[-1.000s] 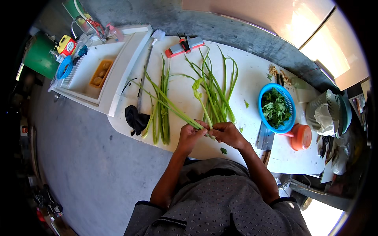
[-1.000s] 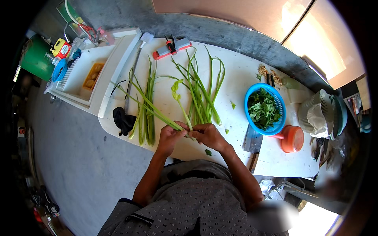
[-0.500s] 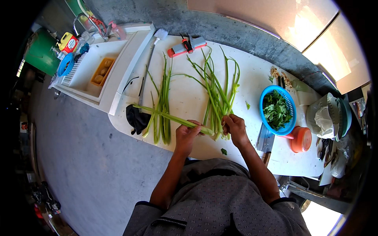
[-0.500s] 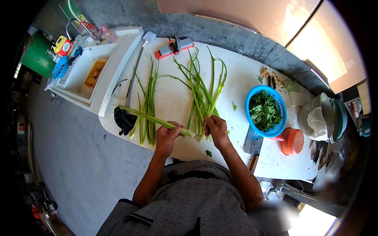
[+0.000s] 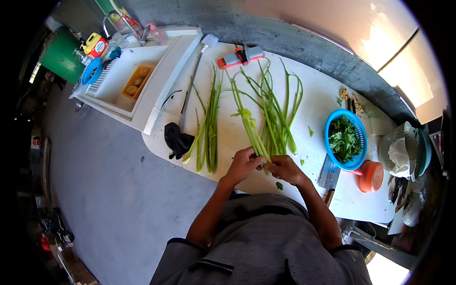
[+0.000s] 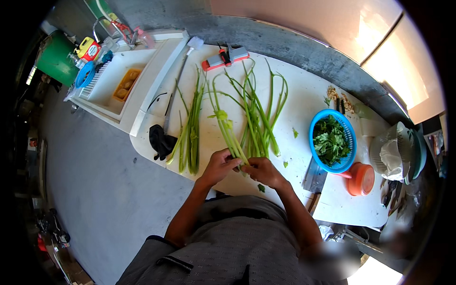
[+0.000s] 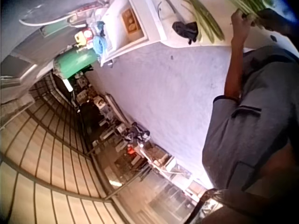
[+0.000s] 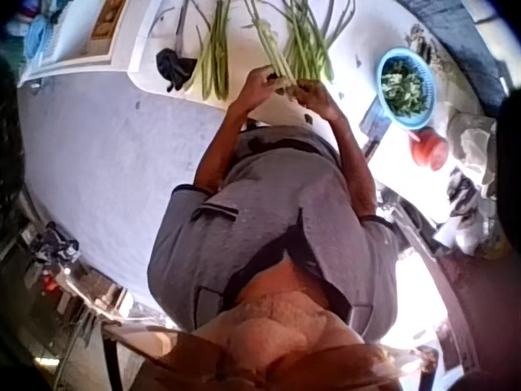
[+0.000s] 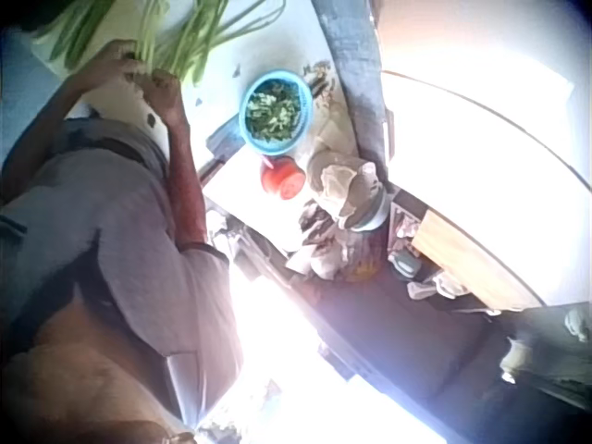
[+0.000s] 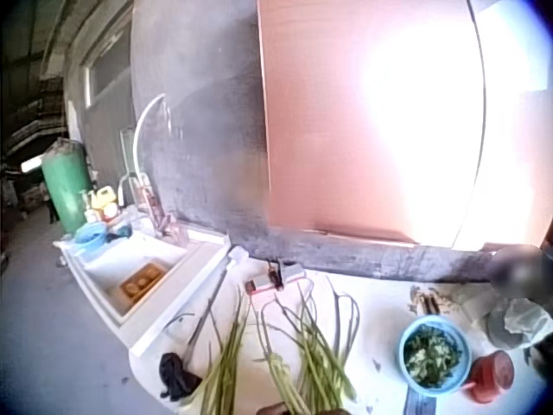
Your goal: The person plucks leaves from celery stalks and places them into a blue colander. They then peel the outer layers off the celery stalks and set them aside on the counter.
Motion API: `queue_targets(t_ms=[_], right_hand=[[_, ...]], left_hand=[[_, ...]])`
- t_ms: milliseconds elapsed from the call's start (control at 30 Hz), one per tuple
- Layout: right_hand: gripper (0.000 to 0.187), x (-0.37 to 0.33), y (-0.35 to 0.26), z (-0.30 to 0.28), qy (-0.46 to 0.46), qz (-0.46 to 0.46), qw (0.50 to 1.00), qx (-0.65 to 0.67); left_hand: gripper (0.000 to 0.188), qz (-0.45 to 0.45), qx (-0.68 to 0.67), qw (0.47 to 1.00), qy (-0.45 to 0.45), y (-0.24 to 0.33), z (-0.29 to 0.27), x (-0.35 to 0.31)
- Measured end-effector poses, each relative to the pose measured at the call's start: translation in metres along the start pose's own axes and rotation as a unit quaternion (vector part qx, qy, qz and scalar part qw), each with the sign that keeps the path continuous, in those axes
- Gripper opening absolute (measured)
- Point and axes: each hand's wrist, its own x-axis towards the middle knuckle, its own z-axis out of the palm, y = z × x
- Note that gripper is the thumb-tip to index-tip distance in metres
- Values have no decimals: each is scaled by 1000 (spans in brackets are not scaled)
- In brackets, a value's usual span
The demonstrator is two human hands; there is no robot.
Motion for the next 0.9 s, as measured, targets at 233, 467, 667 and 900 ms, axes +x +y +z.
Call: queue_targets(t_ms=[233, 467, 667, 900], right_hand=[[29, 2, 4, 3, 162, -7, 970, 182], [31, 5, 13, -25, 221, 6, 960, 175], [33, 9, 26, -21, 215, 22, 976, 29], [32, 0, 33, -18, 193, -3, 981, -1]], left_hand=[[22, 62, -96, 986, 120, -16, 22, 2], [18, 59, -94, 982, 151, -13, 9, -8], [31, -11, 134, 988, 72, -44, 5, 12], [44, 105, 155, 957, 223, -63, -24, 7]])
